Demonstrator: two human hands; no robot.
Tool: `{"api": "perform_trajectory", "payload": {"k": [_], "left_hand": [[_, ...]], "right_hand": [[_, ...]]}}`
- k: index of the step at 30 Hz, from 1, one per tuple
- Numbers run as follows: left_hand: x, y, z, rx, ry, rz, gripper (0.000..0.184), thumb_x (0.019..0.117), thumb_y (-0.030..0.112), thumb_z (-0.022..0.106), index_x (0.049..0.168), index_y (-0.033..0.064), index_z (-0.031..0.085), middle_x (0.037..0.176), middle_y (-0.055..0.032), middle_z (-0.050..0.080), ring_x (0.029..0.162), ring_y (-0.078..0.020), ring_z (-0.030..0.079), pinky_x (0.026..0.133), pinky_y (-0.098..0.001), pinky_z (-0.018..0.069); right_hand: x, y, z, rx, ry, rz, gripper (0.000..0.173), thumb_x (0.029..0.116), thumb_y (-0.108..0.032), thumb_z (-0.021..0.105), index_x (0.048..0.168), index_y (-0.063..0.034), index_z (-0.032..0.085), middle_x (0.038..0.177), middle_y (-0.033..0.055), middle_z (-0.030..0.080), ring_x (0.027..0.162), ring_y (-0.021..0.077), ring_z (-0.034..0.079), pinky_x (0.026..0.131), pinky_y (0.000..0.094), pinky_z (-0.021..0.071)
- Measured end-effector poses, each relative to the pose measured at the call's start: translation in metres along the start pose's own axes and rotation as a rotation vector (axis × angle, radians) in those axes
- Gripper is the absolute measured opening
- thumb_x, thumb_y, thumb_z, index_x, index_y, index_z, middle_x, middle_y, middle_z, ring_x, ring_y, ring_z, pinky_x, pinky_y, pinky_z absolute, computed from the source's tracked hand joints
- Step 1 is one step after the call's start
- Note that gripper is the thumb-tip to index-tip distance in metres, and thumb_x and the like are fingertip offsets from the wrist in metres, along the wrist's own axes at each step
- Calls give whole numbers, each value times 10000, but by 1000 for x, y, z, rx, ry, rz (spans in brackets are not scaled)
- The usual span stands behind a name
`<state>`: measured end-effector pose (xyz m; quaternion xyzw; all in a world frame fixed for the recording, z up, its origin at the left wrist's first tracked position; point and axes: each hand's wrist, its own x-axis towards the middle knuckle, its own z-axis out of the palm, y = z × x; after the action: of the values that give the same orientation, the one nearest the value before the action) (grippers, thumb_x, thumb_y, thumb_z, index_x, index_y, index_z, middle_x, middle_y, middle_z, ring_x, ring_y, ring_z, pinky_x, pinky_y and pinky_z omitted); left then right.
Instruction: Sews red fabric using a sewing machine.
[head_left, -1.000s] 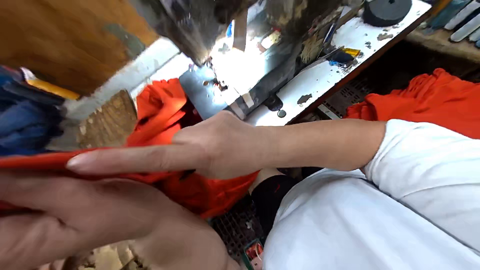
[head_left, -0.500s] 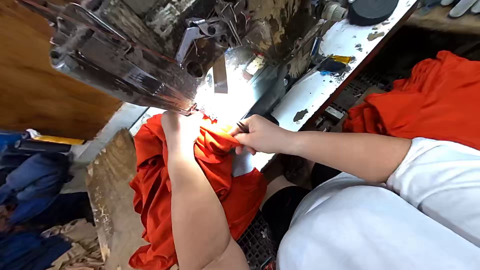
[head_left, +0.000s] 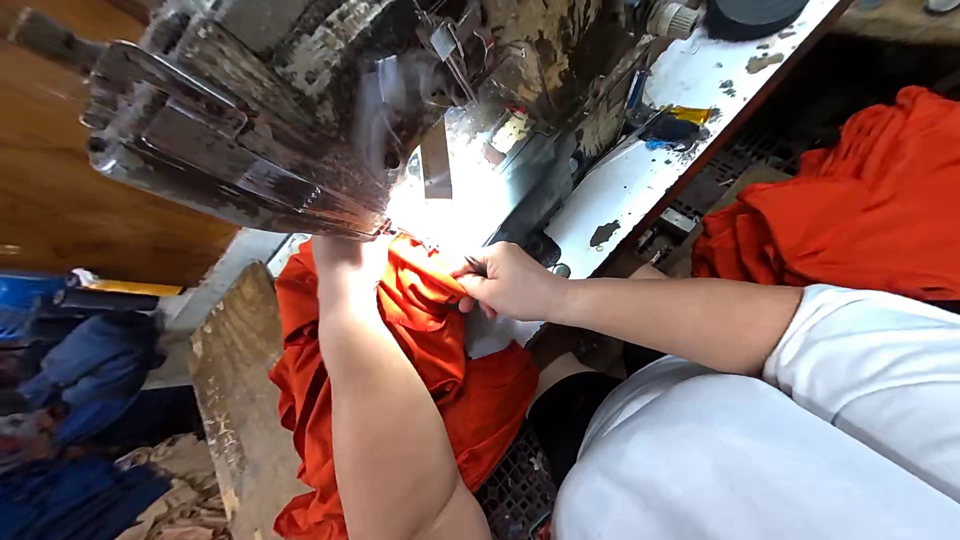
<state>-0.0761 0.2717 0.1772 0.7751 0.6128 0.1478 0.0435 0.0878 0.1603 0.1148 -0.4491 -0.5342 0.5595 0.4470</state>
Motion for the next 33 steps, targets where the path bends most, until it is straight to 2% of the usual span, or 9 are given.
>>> {"api": "perform_trajectory", "payload": {"k": [8,12,20,22,24,27,29,31,33], "left_hand": [[-86,39,-4,-148,94,-163,282,925,299,758,1000,37,689,873,-150,674,797,-293,649,730,-545,508],[-78,12,11,-546,166,-151,223,845,120,833,987,85,665,751,27,640,611,-53,616,576,-257,552],[-74,9,8,-397,140,-137,450,866,176,823,1248,26,639,940,-96,732,790,-152,681,771,-385,559],[-77,10,5,-825,149,-216,306,898,3,733,1180,62,630,897,-21,717,732,-66,683,677,-247,584],[-88,23,-9,-1508,179,-284,127,1037,30,512,1049,117,604,891,-17,713,807,-109,724,771,-276,627],[-97,45,-18,-1879,235,-316,215,1075,134,470,912,136,610,823,-12,691,781,-105,714,774,-251,618],[-97,44,-15,-1642,248,-177,191,1053,57,503,909,148,588,816,7,682,744,-82,693,735,-234,610],[-98,28,-14,-954,215,106,81,1002,28,590,1033,102,584,939,17,715,788,-74,710,732,-252,624],[-99,22,-18,-262,21,385,228,984,50,570,1182,-22,658,1104,-138,704,875,-239,706,768,-453,595]], "right_hand": [[5,1,5,57,19,11,194,1059,-102,547,1051,19,700,772,70,732,508,62,600,496,221,508],[5,-8,0,84,-13,115,329,1113,-259,471,1032,-7,667,775,70,732,477,73,584,444,215,465],[6,-13,-6,174,-80,241,436,1127,-356,380,1085,-48,686,861,50,771,445,41,533,411,195,382],[5,-13,-7,160,-85,249,454,1114,-330,387,1035,-38,725,701,45,710,418,49,497,401,201,359],[6,-15,-10,53,-102,196,434,1101,-261,406,988,-23,751,578,39,616,422,69,493,418,223,371],[7,-22,-8,-327,-22,-207,199,1016,-115,573,916,-24,718,725,60,659,624,126,616,579,330,506],[2,-30,-9,-529,-40,-420,149,974,-131,659,975,-15,753,1012,125,681,926,222,666,814,419,568],[-8,-32,-12,-493,-137,-474,123,905,-130,736,856,-18,723,838,98,667,758,174,635,669,367,530],[-18,-22,-15,-480,-235,-477,122,908,-103,715,840,-2,724,736,71,646,687,137,609,630,322,501]]}}
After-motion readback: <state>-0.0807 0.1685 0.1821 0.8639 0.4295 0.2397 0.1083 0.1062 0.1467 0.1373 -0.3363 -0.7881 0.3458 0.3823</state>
